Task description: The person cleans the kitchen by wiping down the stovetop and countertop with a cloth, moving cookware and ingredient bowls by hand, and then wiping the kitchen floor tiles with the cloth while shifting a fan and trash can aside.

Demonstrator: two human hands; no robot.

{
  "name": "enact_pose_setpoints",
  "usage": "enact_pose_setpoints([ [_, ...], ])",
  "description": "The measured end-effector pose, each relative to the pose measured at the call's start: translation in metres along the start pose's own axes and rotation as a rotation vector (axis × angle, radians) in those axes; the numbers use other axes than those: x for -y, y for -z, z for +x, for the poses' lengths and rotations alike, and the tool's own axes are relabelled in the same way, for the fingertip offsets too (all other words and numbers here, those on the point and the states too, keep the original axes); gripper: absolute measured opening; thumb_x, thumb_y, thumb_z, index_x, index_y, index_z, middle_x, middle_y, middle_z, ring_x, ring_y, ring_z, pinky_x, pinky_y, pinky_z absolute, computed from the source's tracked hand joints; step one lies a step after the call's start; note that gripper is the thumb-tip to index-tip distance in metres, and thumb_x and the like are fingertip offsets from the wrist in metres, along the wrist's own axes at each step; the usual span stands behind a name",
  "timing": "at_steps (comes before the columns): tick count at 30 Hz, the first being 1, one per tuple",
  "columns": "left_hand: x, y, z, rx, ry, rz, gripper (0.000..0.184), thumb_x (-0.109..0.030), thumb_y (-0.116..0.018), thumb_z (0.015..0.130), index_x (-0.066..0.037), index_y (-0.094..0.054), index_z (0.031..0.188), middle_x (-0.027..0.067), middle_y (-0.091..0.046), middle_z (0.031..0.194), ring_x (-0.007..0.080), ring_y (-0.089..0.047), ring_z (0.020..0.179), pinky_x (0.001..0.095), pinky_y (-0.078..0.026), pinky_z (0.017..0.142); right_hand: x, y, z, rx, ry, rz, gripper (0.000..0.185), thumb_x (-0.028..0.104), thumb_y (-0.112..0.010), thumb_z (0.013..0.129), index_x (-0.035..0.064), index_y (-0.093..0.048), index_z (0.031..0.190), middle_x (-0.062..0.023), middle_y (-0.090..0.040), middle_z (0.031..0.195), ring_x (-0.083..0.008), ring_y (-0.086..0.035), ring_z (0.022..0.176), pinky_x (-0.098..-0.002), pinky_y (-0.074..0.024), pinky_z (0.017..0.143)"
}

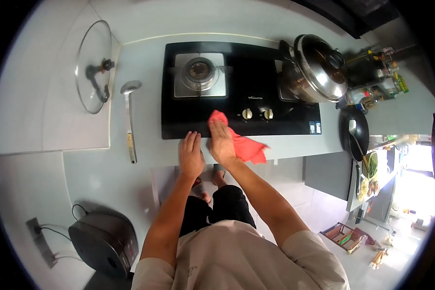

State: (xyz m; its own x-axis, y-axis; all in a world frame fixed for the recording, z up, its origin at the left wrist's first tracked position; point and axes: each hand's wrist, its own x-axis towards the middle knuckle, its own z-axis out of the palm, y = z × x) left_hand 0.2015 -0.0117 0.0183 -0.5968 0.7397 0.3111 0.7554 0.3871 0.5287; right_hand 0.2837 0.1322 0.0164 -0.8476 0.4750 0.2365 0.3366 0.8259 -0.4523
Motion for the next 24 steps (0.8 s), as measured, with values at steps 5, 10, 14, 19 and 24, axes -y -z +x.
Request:
enact_pose_setpoints([
  [5,0.014,0.019,0.005,-0.020,-0.004,-0.028,0.050,0.004,-0.064,0.090,0.000,-0.065,0.140,0.0182,-0.061,0.149,0.0407,-0.052,0.145,0.0516,-0.043,0.120,0.009,0.037,0.004,-0.072,0.119,0.085,0.063,0.014,-0.075,0.085,-0.0005,-0.062,0.144,-0.0229,-0.064,0.142,-0.0420,-0.058,0.132,-0.0507,-0.0435,0.116],
  [10,-0.022,0.010,0.054,-0.050,0.037,-0.128,0.051,0.000,-0.066,0.092,-0.005,-0.066,0.143,0.0148,-0.062,0.146,0.0406,-0.057,0.138,0.0513,-0.046,0.116,-0.011,0.063,-0.052,-0.207,-0.201,-0.092,0.046,0.020,-0.083,0.086,0.0069,-0.071,0.129,-0.0139,-0.070,0.117,-0.0369,-0.062,0.116,-0.0509,-0.0483,0.102],
  [14,-0.018,0.003,0.088,0.279,0.099,-0.049,0.035,-0.010,-0.072,0.093,-0.007,-0.071,0.127,0.0132,-0.070,0.125,0.0384,-0.064,0.118,0.0503,-0.052,0.102,-0.036,0.061,-0.057,-0.062,-0.235,0.089,0.035,0.012,-0.085,0.082,0.0085,-0.069,0.112,-0.0126,-0.067,0.102,-0.0376,-0.063,0.100,-0.0508,-0.0500,0.090],
  [19,0.010,0.032,0.092,0.079,0.132,-0.177,0.020,-0.008,-0.075,0.092,-0.010,-0.068,0.110,0.0125,-0.070,0.105,0.0363,-0.065,0.102,0.0509,-0.052,0.091,-0.022,0.097,-0.005,-0.176,-0.164,0.185,0.029,0.000,-0.081,0.078,0.0073,-0.064,0.100,-0.0147,-0.065,0.101,-0.0392,-0.063,0.098,-0.0462,-0.0524,0.085],
  [24,0.016,0.076,0.085,-0.155,0.046,-0.041,0.032,-0.001,-0.073,0.088,-0.008,-0.068,0.120,0.0126,-0.068,0.117,0.0370,-0.064,0.107,0.0492,-0.052,0.097,-0.014,0.111,0.029,-0.192,0.266,-0.005,0.036,0.007,-0.083,0.076,0.0106,-0.072,0.109,-0.0113,-0.068,0.121,-0.0346,-0.064,0.109,-0.0462,-0.0512,0.091],
])
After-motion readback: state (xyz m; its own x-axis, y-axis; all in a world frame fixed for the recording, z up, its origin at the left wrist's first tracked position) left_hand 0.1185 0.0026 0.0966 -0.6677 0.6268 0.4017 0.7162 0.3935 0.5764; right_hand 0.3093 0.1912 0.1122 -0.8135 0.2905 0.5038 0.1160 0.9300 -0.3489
